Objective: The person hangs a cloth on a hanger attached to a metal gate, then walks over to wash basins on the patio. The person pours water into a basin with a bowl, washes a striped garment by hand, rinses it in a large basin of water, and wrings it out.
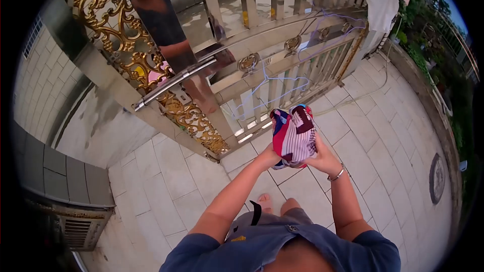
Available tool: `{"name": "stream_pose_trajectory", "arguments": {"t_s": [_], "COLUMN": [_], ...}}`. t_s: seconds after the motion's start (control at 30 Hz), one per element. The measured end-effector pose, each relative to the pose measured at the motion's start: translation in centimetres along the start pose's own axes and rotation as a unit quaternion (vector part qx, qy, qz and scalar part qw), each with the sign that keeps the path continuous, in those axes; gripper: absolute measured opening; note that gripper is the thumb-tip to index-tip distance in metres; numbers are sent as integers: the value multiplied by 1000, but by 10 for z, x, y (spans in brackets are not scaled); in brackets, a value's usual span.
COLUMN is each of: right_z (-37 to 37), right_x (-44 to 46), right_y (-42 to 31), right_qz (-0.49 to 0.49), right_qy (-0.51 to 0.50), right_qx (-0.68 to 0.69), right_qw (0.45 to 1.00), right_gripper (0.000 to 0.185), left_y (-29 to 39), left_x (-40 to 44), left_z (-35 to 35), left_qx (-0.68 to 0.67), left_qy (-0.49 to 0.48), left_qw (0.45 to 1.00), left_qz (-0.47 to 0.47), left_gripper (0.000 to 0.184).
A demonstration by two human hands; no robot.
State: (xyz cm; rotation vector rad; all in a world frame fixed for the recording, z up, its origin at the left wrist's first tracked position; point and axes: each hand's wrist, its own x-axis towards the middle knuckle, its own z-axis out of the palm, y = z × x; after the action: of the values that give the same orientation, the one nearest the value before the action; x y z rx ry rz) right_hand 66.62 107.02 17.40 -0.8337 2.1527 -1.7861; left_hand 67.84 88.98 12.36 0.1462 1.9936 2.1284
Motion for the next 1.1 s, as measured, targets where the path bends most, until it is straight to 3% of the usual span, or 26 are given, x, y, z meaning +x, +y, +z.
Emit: {"name": "stream_pose_trajectory", "arguments": {"t_s": [0.03,0.07,0.13,0.17,0.2,0.27,0.3,0.33,0.37,0.4,0.43,0.47,0.53,0.6,0.67,0.7,0.8,0.9,0.93,0.97,1.03,1.07,1.1], "right_z": [0,2,-7,-15,-25,-44,-44,-54,-61,-67,-67,-68,-60,-61,-60,-58,-58,-56,-53,-53,-51,-51,-51], "right_x": [6,12,28,36,45,64,79,92,104,114,128,140,157,183,202,210,238,263,282,294,297,292,289], "right_y": [15,33,53,56,67,94,88,107,138,157,141,132,144,152,188,186,196,224,209,212,209,205,198], "right_qz": [45,67,165,213,218,312,262,266,198,128,81,2,-52,-194,-226,-248,-281,-2,171,205,236,198,159], "right_qy": [14,60,61,96,92,140,197,189,227,264,268,261,217,114,-38,-67,-150,-290,-339,-341,-345,-324,-301], "right_qx": [-76,-94,124,175,175,302,329,329,298,266,148,0,-24,-146,-206,-229,-290,-419,-427,-437,-445,-477,-508], "right_qw": [996,991,977,956,956,890,886,886,906,918,948,965,974,963,951,939,902,861,821,807,792,793,792], "right_gripper": [81,69,63,43,43,29,23,23,25,27,29,30,37,46,53,54,54,58,67,69,71,70,70], "left_y": [4,-9,-21,-41,-35,-15,-26,-23,-22,-56,-47,-52,-72,-86,-83,-97,-94,-125,-127,-128,-114,-105,-90], "left_x": [9,28,53,69,81,98,106,117,122,136,142,147,154,163,170,175,178,173,171,169,163,162,162], "left_z": [1,-2,1,-5,-12,-33,-42,-60,-71,-89,-92,-96,-101,-105,-110,-114,-110,-109,-108,-106,-98,-96,-96], "left_qx": [20,65,36,41,37,171,188,235,260,298,375,374,512,520,494,407,334,259,214,211,302,303,300], "left_qy": [-13,-67,-59,-86,-83,-189,-145,-167,-99,-10,61,62,250,280,233,266,307,280,259,264,308,311,330], "left_qw": [1000,996,998,995,995,961,971,954,960,945,912,912,816,800,835,853,857,896,912,911,897,895,867], "left_qz": [11,-13,-10,-34,-38,-106,29,-87,-32,-133,-153,-158,96,110,-66,-190,-244,-228,-234,-236,-96,-98,-222], "left_gripper": [45,45,38,42,42,44,44,44,42,40,41,41,37,38,39,40,43,46,47,47,46,46,44]}}
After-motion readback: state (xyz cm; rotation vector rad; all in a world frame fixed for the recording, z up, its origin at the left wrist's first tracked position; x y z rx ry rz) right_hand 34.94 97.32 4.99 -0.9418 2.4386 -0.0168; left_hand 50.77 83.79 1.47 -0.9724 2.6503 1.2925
